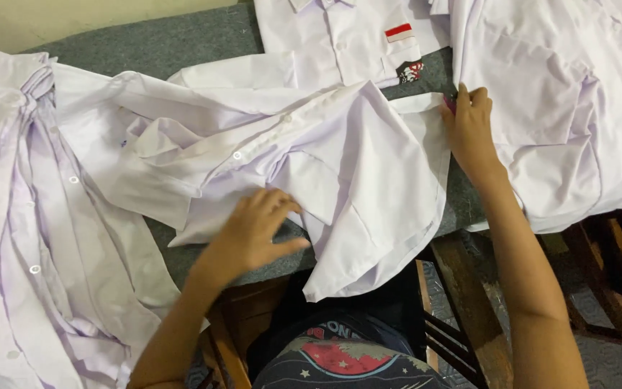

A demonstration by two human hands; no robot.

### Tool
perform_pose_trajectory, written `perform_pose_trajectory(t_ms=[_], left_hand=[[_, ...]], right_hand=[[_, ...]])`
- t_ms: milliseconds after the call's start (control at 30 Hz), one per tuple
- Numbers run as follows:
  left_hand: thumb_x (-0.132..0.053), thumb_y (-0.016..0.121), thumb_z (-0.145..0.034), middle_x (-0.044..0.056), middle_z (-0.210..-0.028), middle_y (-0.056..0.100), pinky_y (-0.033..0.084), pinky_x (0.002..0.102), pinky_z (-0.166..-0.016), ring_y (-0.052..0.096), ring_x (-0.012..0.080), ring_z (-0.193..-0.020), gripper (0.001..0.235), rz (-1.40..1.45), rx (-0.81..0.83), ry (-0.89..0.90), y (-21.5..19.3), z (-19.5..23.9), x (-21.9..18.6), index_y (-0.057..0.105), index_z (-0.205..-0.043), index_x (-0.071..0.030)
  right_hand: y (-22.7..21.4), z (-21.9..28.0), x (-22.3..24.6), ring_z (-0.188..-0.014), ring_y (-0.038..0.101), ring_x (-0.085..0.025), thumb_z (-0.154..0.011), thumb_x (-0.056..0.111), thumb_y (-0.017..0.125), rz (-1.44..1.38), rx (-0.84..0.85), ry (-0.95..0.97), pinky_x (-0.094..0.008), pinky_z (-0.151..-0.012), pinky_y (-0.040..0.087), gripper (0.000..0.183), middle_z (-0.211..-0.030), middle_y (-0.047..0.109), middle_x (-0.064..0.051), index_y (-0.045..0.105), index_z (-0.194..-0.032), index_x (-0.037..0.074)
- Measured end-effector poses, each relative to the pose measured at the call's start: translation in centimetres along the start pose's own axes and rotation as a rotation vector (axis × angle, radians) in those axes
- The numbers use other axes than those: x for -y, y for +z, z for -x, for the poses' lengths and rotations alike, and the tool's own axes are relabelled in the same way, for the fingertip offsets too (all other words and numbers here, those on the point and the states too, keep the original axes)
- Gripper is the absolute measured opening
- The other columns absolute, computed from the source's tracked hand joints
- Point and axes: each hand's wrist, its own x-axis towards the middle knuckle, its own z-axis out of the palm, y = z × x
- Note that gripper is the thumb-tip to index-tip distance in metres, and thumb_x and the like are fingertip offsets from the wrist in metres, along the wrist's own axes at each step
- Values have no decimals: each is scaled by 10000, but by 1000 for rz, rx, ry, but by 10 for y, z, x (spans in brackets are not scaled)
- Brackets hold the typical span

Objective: The person uses small scissors to trim loose threads from the collar, cuffs, and hem of a white shirt. They repeatedly turn the shirt inside out and smooth the fabric to access different areas, then fold the shirt at the end.

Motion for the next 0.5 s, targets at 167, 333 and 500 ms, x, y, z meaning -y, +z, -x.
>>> perform_pose_trajectory(t_ms=[167, 333, 500], left_hand=[[-796, 456, -908, 162, -1059, 680, 457, 504, -857, 635, 342, -1052, 765, 65, 554, -252, 40, 0, -37, 634, -1011, -59], [-589, 535, -980, 107, -972, 684, 528, 494, -736, 690, 324, -872, 552, 49, 637, -259, 62, -11, -72, 633, -966, -46], [-393, 556, -1024, 25, -750, 632, 481, 456, -586, 646, 279, -659, 398, 107, 558, -234, 61, -12, -79, 603, -808, -62]], right_hand=[[-1, -12, 12, -1062, 546, -449, -1103, 171, 666, -179, 10, 10, -489, -961, 482, 554, -1155, 450, -215, 421, -1521, -97], [0, -38, -5, -1055, 511, -335, -1027, 203, 603, -528, 35, 119, -398, -934, 410, 358, -1081, 488, -180, 532, -1350, 66], [36, -72, -26, -1084, 548, -358, -1082, 208, 550, -480, 64, 126, -409, -954, 433, 593, -1236, 496, -214, 332, -1574, -40]])
